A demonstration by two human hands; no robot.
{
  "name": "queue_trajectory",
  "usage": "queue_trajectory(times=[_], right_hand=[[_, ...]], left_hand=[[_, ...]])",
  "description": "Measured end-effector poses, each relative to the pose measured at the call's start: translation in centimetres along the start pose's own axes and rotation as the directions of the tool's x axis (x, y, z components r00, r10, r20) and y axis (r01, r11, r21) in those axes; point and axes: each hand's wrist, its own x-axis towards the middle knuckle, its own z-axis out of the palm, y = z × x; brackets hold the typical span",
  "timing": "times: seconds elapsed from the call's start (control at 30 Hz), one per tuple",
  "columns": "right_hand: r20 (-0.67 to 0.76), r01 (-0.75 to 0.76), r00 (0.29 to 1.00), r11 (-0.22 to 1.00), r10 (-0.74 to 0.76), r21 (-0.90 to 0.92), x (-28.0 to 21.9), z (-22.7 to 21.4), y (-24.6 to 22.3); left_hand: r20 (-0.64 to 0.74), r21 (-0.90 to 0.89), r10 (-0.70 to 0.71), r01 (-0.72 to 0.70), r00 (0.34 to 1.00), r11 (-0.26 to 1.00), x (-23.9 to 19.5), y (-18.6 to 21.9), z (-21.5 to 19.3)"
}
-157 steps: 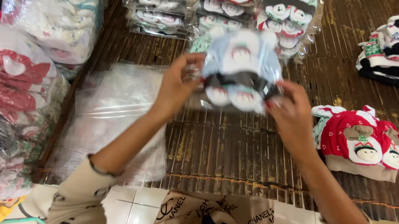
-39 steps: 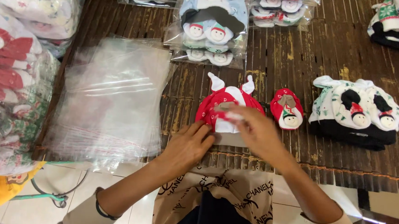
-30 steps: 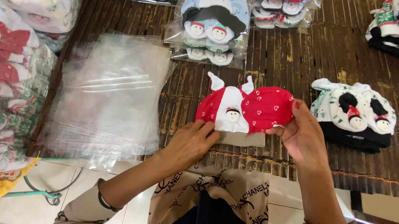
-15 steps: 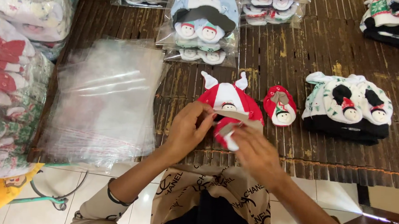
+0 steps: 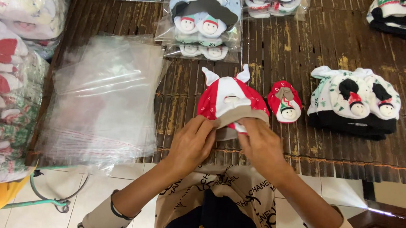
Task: Packaging baby hats and booties into clear plastic bags
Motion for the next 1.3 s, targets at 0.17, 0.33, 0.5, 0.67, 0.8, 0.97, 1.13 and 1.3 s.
queue_trajectory(times=[0.17, 0.33, 0.5, 0.67, 0.8, 0.97, 1.13, 1.3], right_hand=[[0.047, 0.343, 0.939, 0.93, -0.339, -0.13, 1.4, -1.2, -5.4], [0.283, 0.191, 0.938, 0.98, -0.199, 0.057, 1.5, -2.5, -4.7], [0.259, 0.162, 0.958, 0.977, -0.122, -0.142, 2.3, 0.6, -5.1], [0.432, 0.013, 0.899, 0.993, -0.063, 0.118, 2.6, -4.8, -5.5], [0.151, 0.057, 0.983, 0.962, -0.1, 0.268, 0.3, -6.6, -4.0], [0.072, 0.163, 0.983, 0.981, -0.171, 0.109, -1.2, -2.9, -3.7], [-0.063, 0.208, 0.976, 0.978, -0.207, 0.019, -0.7, -2.5, -5.3], [-0.028, 0.029, 0.999, 0.939, -0.02, 0.342, -0.3, -2.4, -6.3]], left_hand=[[-0.107, 0.028, 0.012, -0.009, 0.994, 1.0, 0.0, 0.3, -0.3], [-0.096, 0.074, -0.018, 0.025, 0.995, 0.997, -1.4, -0.2, 0.2], [-0.098, 0.058, -0.034, 0.04, 0.995, 0.998, -1.0, 0.3, 0.6], [-0.035, -0.042, -0.092, 0.091, 0.995, 0.995, -1.6, -0.9, 0.4], [-0.012, -0.112, -0.124, 0.122, 0.992, 0.986, -2.2, -1.6, 0.8], [-0.006, -0.087, -0.093, 0.092, 0.996, 0.992, -2.1, -1.3, 0.8], [0.007, -0.044, -0.08, 0.08, 0.997, 0.996, -2.5, -1.4, 0.9], [-0.024, -0.063, -0.087, 0.086, 0.996, 0.994, -2.1, -1.4, 0.8]])
